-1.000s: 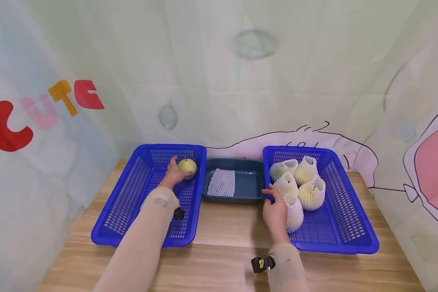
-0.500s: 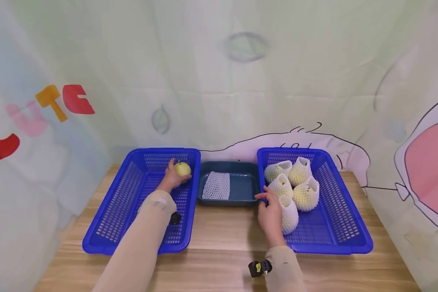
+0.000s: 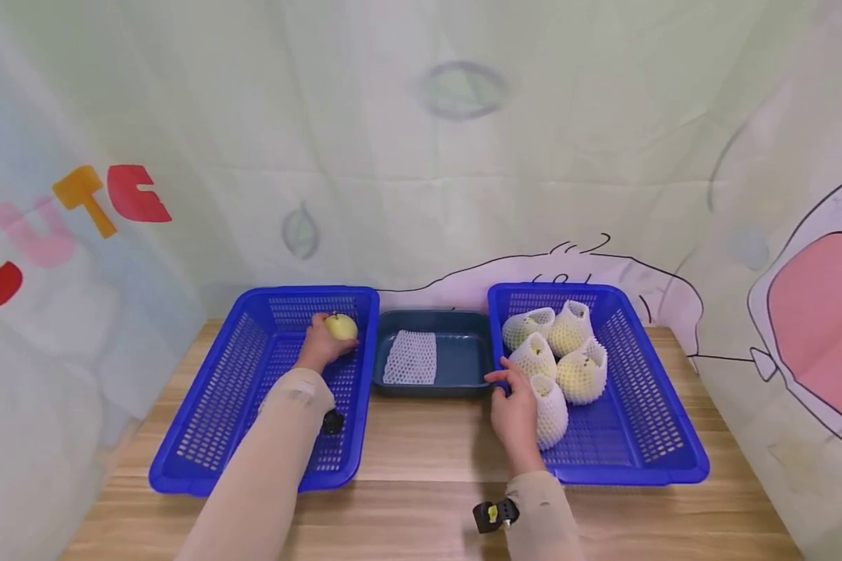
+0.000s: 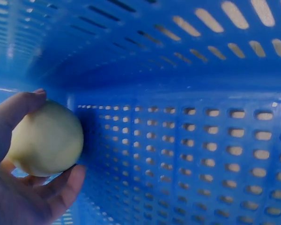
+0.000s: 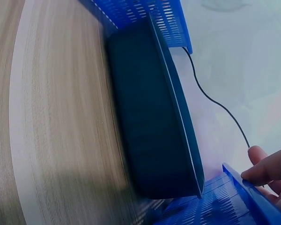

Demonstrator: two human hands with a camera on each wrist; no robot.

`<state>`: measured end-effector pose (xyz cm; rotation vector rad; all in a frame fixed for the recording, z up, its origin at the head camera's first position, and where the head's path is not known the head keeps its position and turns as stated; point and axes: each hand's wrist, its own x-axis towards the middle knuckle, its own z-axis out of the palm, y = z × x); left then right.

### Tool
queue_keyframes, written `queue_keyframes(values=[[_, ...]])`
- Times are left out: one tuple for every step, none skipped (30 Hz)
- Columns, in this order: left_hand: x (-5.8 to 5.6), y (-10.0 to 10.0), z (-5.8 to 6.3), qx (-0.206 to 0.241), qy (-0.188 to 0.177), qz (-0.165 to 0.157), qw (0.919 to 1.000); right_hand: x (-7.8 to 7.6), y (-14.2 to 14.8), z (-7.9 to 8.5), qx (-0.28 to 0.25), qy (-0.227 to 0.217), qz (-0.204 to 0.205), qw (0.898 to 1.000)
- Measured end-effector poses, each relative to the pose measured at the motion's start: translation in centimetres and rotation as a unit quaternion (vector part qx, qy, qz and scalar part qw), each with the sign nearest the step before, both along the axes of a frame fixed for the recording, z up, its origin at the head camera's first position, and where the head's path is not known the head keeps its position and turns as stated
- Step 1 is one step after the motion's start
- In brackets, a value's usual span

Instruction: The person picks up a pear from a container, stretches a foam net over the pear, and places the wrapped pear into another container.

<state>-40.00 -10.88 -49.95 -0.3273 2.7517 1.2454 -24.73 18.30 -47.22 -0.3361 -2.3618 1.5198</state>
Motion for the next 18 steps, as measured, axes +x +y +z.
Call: queue_keyframes(values=[[0.1, -0.2, 0.4, -0.002, 0.002, 0.0, 1.0, 0.0, -0.1, 0.0, -0.001, -0.001, 0.0, 1.0], [0.1, -0.3, 0.9, 0.001, 0.006, 0.0, 1.0, -0.1, -0.1, -0.1, -0.001, -0.001, 0.0, 1.0], [0.2, -0.5, 1.6, 0.002, 0.013, -0.001, 0.9999, -0.1, -0.1, -0.1, -0.002, 0.0, -0.002, 1.0], [0.3, -0.4, 2.3, 0.005, 0.02, -0.002, 0.9998, 0.0, -0.1, -0.1, -0.003, 0.0, -0.003, 1.0], [0.3, -0.3, 3.1, 0.011, 0.03, -0.005, 0.9995, 0.0, 0.0, -0.2, -0.005, 0.001, -0.005, 1.0], [0.4, -0.2, 4.0, 0.019, 0.04, -0.007, 0.999, 0.1, 0.0, -0.2, -0.007, 0.003, -0.006, 1.0], [0.6, 0.0, 4.9, 0.028, 0.052, -0.01, 0.9982, 0.1, 0.1, -0.2, -0.01, 0.004, -0.007, 1.0], [0.8, 0.2, 5.9, 0.037, 0.064, -0.013, 0.9972, 0.2, 0.1, -0.2, -0.01, 0.005, -0.006, 1.0], [1.0, 0.4, 6.8, 0.044, 0.076, -0.017, 0.996, 0.2, 0.2, -0.2, -0.013, 0.005, -0.007, 1.0], [1.4, 0.7, 7.7, 0.055, 0.088, -0.021, 0.9944, 0.3, 0.2, -0.2, -0.015, 0.003, -0.007, 1.0], [1.8, 0.9, 8.6, 0.067, 0.099, -0.025, 0.9925, 0.3, 0.3, -0.2, -0.017, 0.002, -0.007, 1.0], [2.4, 1.2, 9.4, 0.081, 0.11, -0.029, 0.9902, 0.3, 0.3, -0.2, -0.017, -0.001, -0.007, 1.0], [3.1, 1.6, 10.2, 0.094, 0.121, -0.031, 0.9877, 0.2, 0.3, -0.2, -0.017, -0.005, -0.006, 1.0], [3.8, 1.9, 10.9, 0.107, 0.134, -0.033, 0.9847, 0.2, 0.3, -0.1, -0.016, -0.008, -0.005, 1.0], [4.7, 2.3, 11.5, 0.122, 0.144, -0.033, 0.9815, 0.2, 0.2, -0.1, -0.017, -0.012, -0.004, 1.0], [5.6, 2.6, 11.9, 0.142, 0.156, -0.033, 0.9769, 0.1, 0.2, 0.0, -0.018, -0.014, -0.002, 1.0], [6.5, 3.0, 12.2, 0.16, 0.165, -0.033, 0.9726, 0.0, 0.1, 0.0, -0.019, -0.014, 0.0, 1.0], [7.3, 3.4, 12.4, 0.176, 0.175, -0.032, 0.9682, -0.1, 0.0, 0.1, -0.02, -0.013, 0.002, 1.0]])
